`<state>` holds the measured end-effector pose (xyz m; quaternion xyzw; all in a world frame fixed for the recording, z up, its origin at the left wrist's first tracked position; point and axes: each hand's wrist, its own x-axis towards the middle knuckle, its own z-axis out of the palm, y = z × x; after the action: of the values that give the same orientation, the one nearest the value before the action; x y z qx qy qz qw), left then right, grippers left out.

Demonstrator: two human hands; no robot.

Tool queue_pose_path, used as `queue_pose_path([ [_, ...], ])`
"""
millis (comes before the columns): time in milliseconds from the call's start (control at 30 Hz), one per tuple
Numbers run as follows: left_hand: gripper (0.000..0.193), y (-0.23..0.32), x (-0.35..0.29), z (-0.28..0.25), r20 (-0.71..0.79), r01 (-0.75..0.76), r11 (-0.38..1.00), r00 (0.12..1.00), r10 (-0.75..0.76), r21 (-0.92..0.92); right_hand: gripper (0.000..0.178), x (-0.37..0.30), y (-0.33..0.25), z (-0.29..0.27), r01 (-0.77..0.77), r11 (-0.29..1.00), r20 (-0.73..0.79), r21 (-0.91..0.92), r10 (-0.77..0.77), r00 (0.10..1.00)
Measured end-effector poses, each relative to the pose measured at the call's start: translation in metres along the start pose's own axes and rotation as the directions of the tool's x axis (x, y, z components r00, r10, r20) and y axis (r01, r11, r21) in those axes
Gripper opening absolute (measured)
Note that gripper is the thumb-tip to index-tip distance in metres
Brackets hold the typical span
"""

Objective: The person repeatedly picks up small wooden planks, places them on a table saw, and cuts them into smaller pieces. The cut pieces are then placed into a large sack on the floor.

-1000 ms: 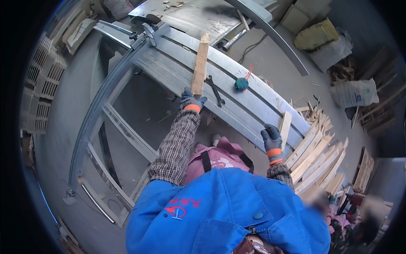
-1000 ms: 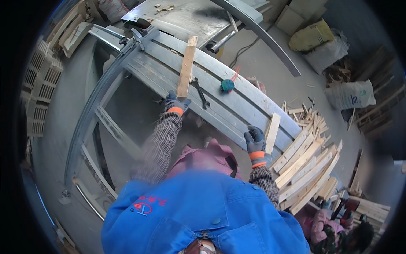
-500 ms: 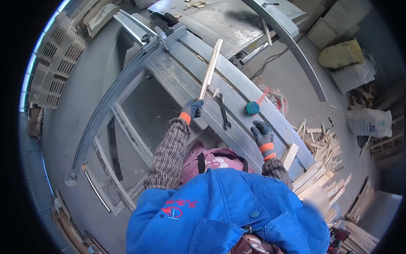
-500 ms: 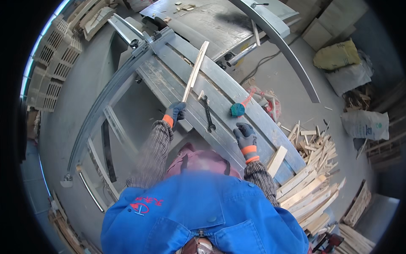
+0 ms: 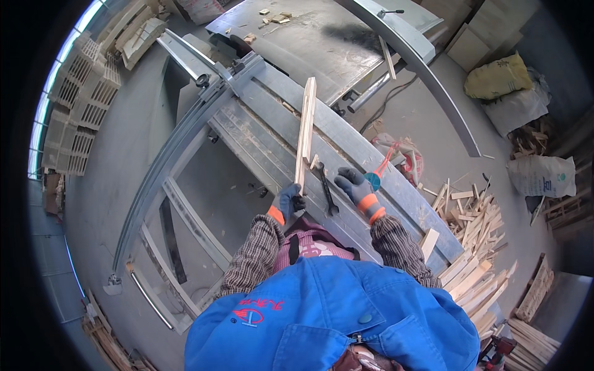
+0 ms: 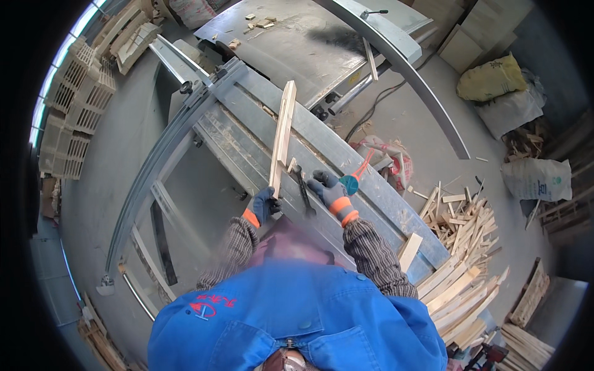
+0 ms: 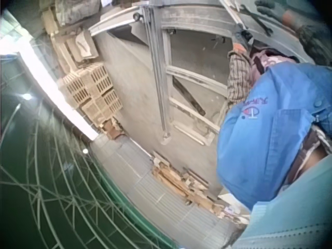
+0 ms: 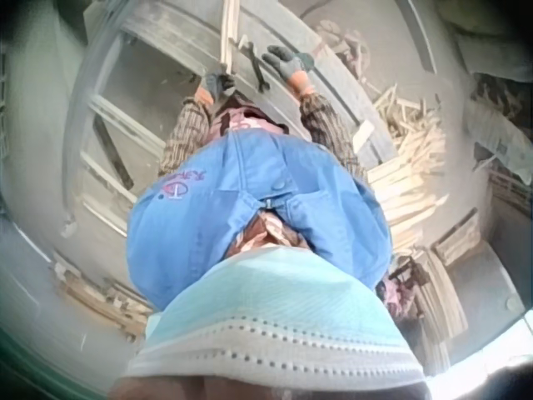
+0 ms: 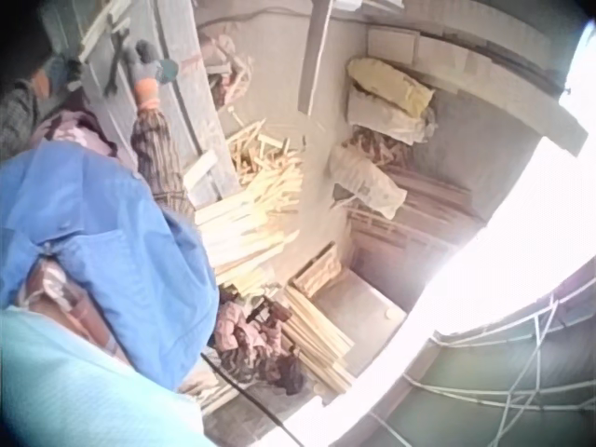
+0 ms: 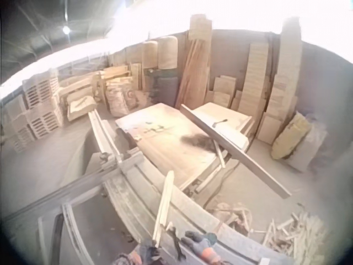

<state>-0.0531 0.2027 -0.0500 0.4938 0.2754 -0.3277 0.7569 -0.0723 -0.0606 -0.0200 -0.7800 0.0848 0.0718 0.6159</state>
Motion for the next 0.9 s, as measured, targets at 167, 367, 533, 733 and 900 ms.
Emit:
queue_pose_path([
  [167,0.037,0.022,-0.039,0.046,0.181,0.051,0.994,0.981,-0.068,0.094,0.065,0.089,-0.045,0.017,-0.509,0.749,0.297,0.424,0.416,0.859],
  [367,0.034,0.005,0.019,0.038,0.454,-0.203,0.891,0.891,-0.005,0.406,0.037,0.18,-0.018,0.049,-0.465,0.784,0.28,0.412,0.377,0.883],
  [533,0.04,0.032,0.067,-0.009,0.398,-0.649,0.644,0.759,0.515,0.405,0.072,0.237,-0.039,0.002,-0.081,0.979,0.167,-0.188,0.113,0.98],
  [733,0.048,0.169,0.072,-0.02,0.108,-0.472,0.583,0.829,0.548,0.661,0.074,0.355,-0.084,-0.039,0.347,0.531,0.263,-0.773,-0.228,0.937],
  [900,0.053,0.244,0.11,0.009,0.255,-0.53,0.221,0.681,0.687,0.819,0.07,0.465,-0.112,-0.015,0.543,0.272,0.465,-0.794,-0.303,0.832],
])
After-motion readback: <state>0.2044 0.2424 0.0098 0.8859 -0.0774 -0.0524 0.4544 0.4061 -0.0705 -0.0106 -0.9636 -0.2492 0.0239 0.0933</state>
